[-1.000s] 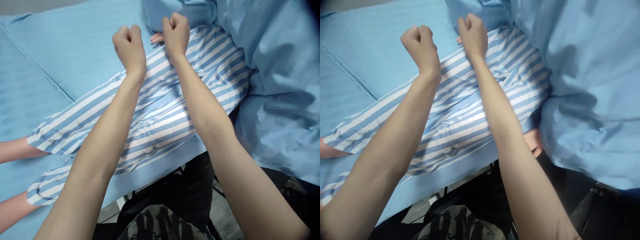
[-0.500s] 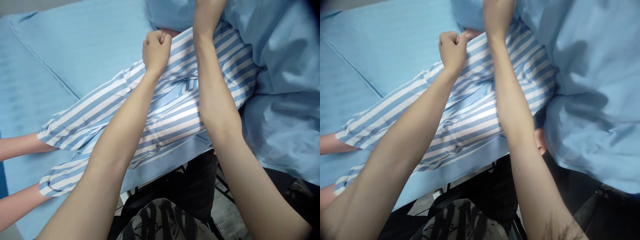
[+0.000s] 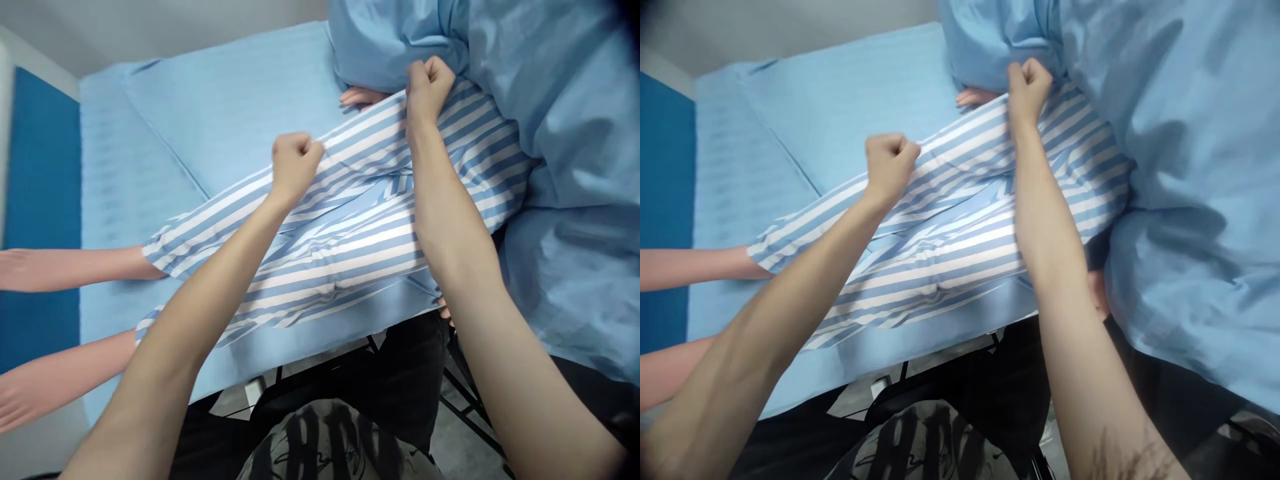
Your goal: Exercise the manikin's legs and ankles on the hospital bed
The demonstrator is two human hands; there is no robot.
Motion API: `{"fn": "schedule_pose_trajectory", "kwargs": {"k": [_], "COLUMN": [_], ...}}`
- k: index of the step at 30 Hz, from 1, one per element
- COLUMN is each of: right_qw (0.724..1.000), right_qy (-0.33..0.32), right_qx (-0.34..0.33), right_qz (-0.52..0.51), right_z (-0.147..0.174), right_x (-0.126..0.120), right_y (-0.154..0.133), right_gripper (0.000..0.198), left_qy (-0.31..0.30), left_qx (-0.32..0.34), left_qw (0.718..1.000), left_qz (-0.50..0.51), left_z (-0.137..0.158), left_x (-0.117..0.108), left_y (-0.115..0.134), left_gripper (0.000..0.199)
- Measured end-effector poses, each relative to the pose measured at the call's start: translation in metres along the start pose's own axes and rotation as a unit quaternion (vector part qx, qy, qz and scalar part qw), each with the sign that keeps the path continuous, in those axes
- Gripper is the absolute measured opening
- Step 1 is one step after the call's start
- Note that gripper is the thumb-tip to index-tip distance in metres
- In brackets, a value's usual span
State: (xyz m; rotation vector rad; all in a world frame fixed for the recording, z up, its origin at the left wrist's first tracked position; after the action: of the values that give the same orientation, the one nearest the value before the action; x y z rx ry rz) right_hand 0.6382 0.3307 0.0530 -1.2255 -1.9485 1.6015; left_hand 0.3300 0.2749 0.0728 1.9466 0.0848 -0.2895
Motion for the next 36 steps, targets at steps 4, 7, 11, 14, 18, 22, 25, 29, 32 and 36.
{"fn": "schedule_pose_trajectory", "kwargs": {"k": [4, 7, 11, 14, 18, 22, 25, 29, 32, 36], "right_qw": [0.991, 0.984, 0.952, 0.933, 0.904, 0.86, 0.817, 0.82, 0.845, 0.847], "right_qy": [0.005, -0.005, -0.077, -0.161, -0.315, -0.427, -0.499, -0.518, -0.48, -0.43], "right_qx": [-0.105, -0.096, -0.096, -0.096, -0.128, -0.193, -0.251, -0.238, -0.217, -0.229], "right_qz": [0.084, 0.147, 0.281, 0.306, 0.261, 0.204, 0.142, 0.048, 0.088, 0.213], "right_z": [0.014, 0.03, 0.066, 0.117, 0.212, 0.313, 0.382, 0.444, 0.476, 0.503], "right_x": [-0.003, -0.008, -0.004, 0.002, 0.018, 0.039, 0.061, 0.088, 0.097, 0.095], "right_y": [-0.02, -0.032, -0.049, -0.06, -0.087, -0.145, -0.199, -0.241, -0.227, -0.184], "right_gripper": [0.049, 0.049, 0.04, 0.032, 0.033, 0.032, 0.032, 0.036, 0.039, 0.04], "left_qy": [0.094, 0.1, 0.104, 0.131, 0.13, 0.157, 0.201, 0.28, 0.326, 0.327], "left_qx": [-0.092, -0.142, -0.206, -0.267, -0.252, -0.261, -0.231, -0.17, -0.162, -0.178], "left_qw": [0.991, 0.984, 0.973, 0.952, 0.935, 0.931, 0.939, 0.943, 0.931, 0.928], "left_qz": [-0.034, -0.036, -0.013, -0.076, -0.213, -0.202, -0.153, -0.059, -0.006, 0.011], "left_z": [0.06, 0.109, 0.165, 0.191, 0.197, 0.199, 0.201, 0.208, 0.216, 0.22], "left_x": [-0.129, -0.187, -0.215, -0.226, -0.232, -0.238, -0.243, -0.252, -0.258, -0.264], "left_y": [-0.007, -0.001, -0.013, -0.035, -0.036, -0.031, -0.03, -0.03, -0.032, -0.031], "left_gripper": [0.043, 0.043, 0.042, 0.038, 0.035, 0.035, 0.036, 0.036, 0.035, 0.036]}}
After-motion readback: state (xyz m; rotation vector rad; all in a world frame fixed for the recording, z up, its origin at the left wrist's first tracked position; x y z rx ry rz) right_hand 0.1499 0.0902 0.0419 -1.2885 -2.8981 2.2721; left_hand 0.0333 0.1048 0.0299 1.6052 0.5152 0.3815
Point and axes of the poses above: each hand's wrist, its own z-axis away from the middle knuckle, its own x-axis out of the palm, y = z × x, the point moved 6 cm from there along -z, towards the middle knuckle, and after that the axes turned 10 degrees about z, right-handed, at the moved point
